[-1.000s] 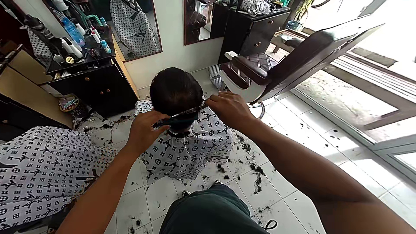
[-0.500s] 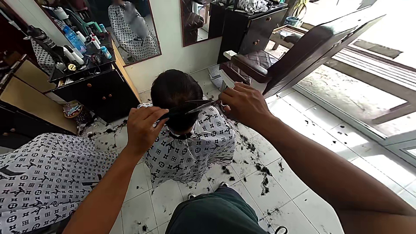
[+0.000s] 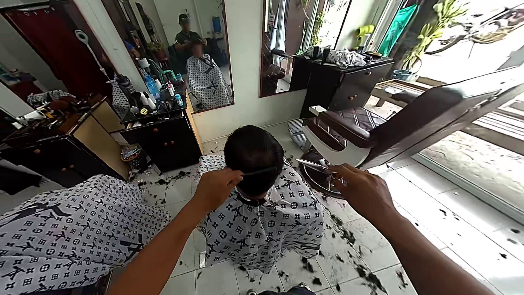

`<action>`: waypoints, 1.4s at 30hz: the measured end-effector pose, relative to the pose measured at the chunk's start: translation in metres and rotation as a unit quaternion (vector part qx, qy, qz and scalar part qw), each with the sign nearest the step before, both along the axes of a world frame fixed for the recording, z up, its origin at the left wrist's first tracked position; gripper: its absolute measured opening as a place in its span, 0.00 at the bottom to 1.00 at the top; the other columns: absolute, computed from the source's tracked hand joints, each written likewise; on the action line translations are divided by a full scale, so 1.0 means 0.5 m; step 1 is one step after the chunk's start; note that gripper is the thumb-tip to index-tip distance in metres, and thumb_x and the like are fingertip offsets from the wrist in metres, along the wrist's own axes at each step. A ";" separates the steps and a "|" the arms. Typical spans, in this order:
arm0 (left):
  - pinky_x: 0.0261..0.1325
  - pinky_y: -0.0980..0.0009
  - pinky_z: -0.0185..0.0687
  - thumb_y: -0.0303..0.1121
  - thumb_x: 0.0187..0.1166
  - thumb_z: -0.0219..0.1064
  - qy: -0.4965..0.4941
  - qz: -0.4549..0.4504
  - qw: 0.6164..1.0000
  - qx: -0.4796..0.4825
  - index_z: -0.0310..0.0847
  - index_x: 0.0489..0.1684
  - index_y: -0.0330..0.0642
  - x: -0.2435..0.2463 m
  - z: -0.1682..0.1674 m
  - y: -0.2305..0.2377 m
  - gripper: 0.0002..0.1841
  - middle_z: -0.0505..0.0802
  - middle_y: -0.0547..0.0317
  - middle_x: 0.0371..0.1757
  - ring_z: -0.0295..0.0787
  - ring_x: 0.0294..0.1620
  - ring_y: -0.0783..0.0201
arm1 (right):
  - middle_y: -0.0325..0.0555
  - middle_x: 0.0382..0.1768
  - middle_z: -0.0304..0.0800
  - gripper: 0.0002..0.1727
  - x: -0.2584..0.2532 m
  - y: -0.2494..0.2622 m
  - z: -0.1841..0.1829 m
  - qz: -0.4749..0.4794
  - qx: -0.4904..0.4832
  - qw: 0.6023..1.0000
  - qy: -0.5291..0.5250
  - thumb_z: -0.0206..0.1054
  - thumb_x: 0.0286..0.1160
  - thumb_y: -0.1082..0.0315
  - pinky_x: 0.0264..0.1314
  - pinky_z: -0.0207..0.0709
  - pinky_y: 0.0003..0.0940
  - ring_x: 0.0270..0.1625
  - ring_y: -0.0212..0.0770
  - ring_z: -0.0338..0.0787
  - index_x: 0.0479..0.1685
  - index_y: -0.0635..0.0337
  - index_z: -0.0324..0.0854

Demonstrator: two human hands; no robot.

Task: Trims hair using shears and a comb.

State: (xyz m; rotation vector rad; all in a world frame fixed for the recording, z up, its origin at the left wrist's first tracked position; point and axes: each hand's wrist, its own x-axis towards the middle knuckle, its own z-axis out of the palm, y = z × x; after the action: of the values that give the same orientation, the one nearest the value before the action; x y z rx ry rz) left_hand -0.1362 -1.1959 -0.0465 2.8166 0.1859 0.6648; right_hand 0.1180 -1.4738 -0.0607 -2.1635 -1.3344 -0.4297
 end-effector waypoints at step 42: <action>0.52 0.55 0.68 0.34 0.78 0.74 -0.202 0.001 0.973 0.113 0.94 0.49 0.46 0.013 -0.027 -0.011 0.08 0.97 0.53 0.49 0.89 0.46 0.54 | 0.59 0.35 0.88 0.07 -0.045 0.082 0.032 0.096 -0.085 0.972 -0.197 0.62 0.74 0.84 0.46 0.82 0.52 0.36 0.59 0.90 0.41 0.68 0.84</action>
State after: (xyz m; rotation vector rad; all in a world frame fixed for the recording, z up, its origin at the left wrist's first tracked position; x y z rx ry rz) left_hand -0.1298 -1.2014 -0.0600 2.8075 0.0392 1.3130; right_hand 0.0955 -1.4327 -0.0446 -2.1279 -1.8394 -0.7163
